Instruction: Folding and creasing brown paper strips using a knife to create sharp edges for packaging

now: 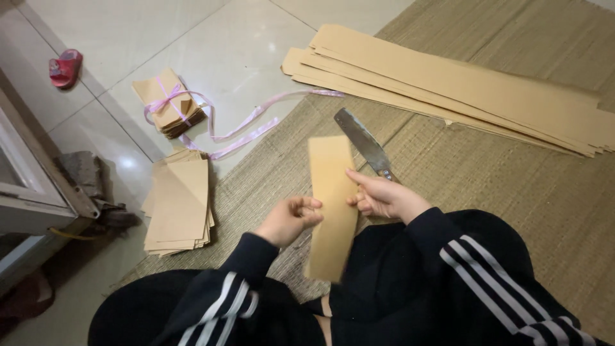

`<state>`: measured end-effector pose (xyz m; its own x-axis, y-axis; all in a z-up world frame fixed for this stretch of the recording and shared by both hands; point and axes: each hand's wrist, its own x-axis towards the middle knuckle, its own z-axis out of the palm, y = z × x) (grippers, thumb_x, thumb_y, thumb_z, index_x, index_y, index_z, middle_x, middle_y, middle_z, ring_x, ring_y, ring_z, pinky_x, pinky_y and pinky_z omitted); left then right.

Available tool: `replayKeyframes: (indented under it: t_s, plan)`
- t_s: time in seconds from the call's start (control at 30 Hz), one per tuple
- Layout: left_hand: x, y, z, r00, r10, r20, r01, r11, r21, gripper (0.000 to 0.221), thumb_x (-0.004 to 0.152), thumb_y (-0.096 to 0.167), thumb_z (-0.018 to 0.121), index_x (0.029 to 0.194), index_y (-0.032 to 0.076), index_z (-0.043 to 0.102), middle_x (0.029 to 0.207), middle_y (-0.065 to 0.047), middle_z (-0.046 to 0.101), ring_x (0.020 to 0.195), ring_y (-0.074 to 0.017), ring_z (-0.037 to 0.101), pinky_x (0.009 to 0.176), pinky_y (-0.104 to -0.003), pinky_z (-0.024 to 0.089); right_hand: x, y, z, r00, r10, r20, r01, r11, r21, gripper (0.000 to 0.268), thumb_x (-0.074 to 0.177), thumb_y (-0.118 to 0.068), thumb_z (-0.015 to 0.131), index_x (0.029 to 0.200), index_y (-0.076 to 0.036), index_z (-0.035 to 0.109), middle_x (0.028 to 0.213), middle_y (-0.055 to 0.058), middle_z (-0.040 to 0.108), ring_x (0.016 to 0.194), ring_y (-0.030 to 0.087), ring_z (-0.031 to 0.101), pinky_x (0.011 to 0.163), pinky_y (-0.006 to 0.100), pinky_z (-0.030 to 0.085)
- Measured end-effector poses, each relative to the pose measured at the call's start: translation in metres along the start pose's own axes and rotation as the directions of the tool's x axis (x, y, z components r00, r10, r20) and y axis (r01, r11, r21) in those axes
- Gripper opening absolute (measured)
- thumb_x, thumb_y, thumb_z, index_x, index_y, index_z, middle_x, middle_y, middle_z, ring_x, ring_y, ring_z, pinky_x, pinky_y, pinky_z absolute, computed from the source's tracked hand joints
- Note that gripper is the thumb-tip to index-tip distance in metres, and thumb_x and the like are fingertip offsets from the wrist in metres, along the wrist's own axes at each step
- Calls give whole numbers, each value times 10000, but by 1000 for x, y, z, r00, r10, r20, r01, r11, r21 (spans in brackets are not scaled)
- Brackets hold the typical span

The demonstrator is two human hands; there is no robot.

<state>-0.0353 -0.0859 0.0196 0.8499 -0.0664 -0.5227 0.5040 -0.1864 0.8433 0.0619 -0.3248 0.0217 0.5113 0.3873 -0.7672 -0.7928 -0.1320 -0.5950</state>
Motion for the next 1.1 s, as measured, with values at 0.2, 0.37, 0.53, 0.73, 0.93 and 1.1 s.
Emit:
replayKeyframes:
  t_s: [0.2,0.37,0.53,0.73,0.93,1.1]
  plan:
    - [-37,1,-14,986,131,-103,-97,954,285,483,900,239,833,1331,198,618,925,-60,775,750,-189,720,701,-297,575,15,4,-12,997,-56,61,44,980,193,386,1046,-340,695,1162,14,594,925,113,763,566,158,742,495,270,617]
    - [-22,9,-6,960,114,-256,-90,991,104,601,1064,659,476,1097,156,803,849,-88,762,887,-216,734,810,-371,588,-3,-13,-2,899,-422,115,367,871,327,369,1083,-397,566,1316,-112,557,1394,201,701,977,289,801,683,338,686]
    - [-74,95,-1,994,-63,-90,14,884,-466,957,911,714,531,1582,37,433,1427,-290,646,1244,-458,668,1014,-533,581,-27,-4,18,872,-367,324,347,930,119,282,1088,-278,555,1212,-44,654,1205,211,785,944,354,808,704,422,673]
    - [-23,45,-16,921,64,-383,-256,842,-476,603,895,245,862,1357,24,545,1164,-180,729,1009,-280,720,839,-420,629,-42,-5,31,896,-136,423,279,913,-297,275,1007,-191,698,1199,5,715,1086,189,831,949,226,802,797,330,641]
    - [-10,22,-15,908,128,-398,-230,948,-221,365,976,236,774,1282,55,694,1040,-100,787,916,-162,708,759,-334,616,-26,-11,18,847,-463,260,529,776,-344,504,951,-211,788,1412,-57,653,1348,114,734,1187,173,673,1027,383,577]
    - [-1,5,-2,944,168,-284,-188,981,-44,302,953,228,773,1193,46,754,864,-70,772,785,-143,709,652,-294,600,-16,-10,12,667,-744,-42,737,667,-108,682,911,-101,830,1516,-75,516,1421,70,655,1183,121,672,1024,285,573]
